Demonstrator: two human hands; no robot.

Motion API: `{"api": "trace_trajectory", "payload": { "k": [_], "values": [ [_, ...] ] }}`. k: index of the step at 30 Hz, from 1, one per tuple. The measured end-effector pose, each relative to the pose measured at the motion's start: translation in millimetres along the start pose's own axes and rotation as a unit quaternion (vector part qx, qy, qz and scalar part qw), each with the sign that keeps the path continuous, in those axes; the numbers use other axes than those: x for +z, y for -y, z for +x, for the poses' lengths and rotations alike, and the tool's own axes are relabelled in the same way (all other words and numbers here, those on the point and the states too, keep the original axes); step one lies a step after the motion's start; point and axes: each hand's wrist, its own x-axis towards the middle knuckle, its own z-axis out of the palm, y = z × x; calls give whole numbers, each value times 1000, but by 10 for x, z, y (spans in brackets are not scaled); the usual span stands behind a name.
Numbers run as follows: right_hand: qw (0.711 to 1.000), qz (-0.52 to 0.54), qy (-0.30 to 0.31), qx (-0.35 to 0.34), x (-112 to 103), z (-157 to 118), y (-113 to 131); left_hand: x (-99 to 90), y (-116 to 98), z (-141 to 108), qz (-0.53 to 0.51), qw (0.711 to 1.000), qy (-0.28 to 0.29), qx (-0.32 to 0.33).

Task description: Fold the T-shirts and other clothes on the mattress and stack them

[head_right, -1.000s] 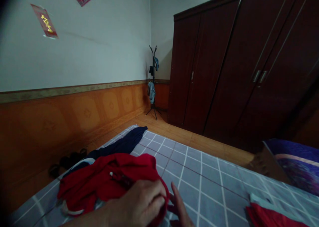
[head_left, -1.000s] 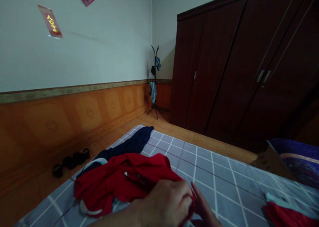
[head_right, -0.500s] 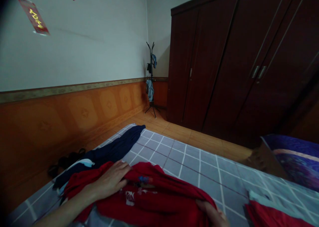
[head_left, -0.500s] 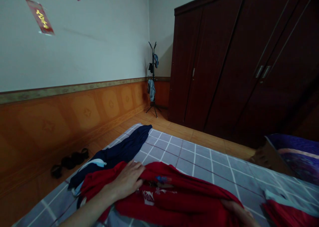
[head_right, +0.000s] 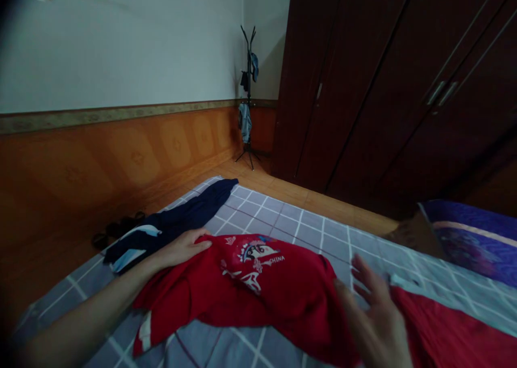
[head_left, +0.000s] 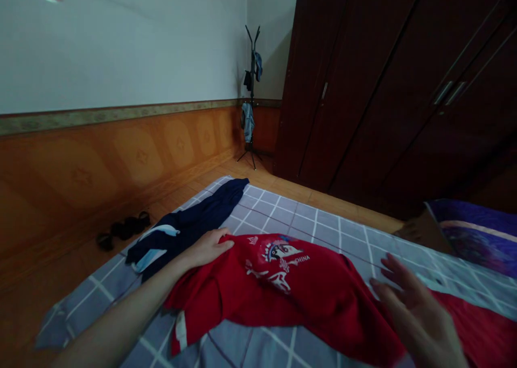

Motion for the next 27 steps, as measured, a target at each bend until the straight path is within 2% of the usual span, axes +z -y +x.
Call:
{"api": "trace_trajectory", "payload": {
  "k": [3,6,9,11,14,16,18,20,22,24,27],
  "values": [
    [981,-79,120,-130,413,-519,200,263,150,106,-65,998,-27,2],
    [910,-144,302,-245,830,-1069,415,444,198,154,-118,991,-69,-3],
    [864,-191,372,-281,1165,-1408,639,504,221,159,-157,981,-111,-16],
    [855,-213,371,-294,1331,-1485,731,498,242,142,-185,972,-139,-28],
    [848,-246,348,-317,1458,-1429,722,473,271,107,-225,958,-171,-48],
    [847,-262,324,-330,1423,-1332,643,462,284,91,-245,951,-180,-55],
    [858,-266,287,-333,1298,-1248,554,460,295,91,-258,947,-182,-57],
    [870,-243,277,-327,1148,-1235,496,464,308,105,-266,945,-181,-57],
    [869,-196,300,-342,1064,-1327,473,470,320,123,-268,944,-181,-57],
    [857,-166,303,-383,1097,-1500,467,474,324,135,-271,944,-180,-57],
    [853,-169,246,-429,1256,-1729,460,468,309,131,-280,942,-174,-61]
  ]
}}
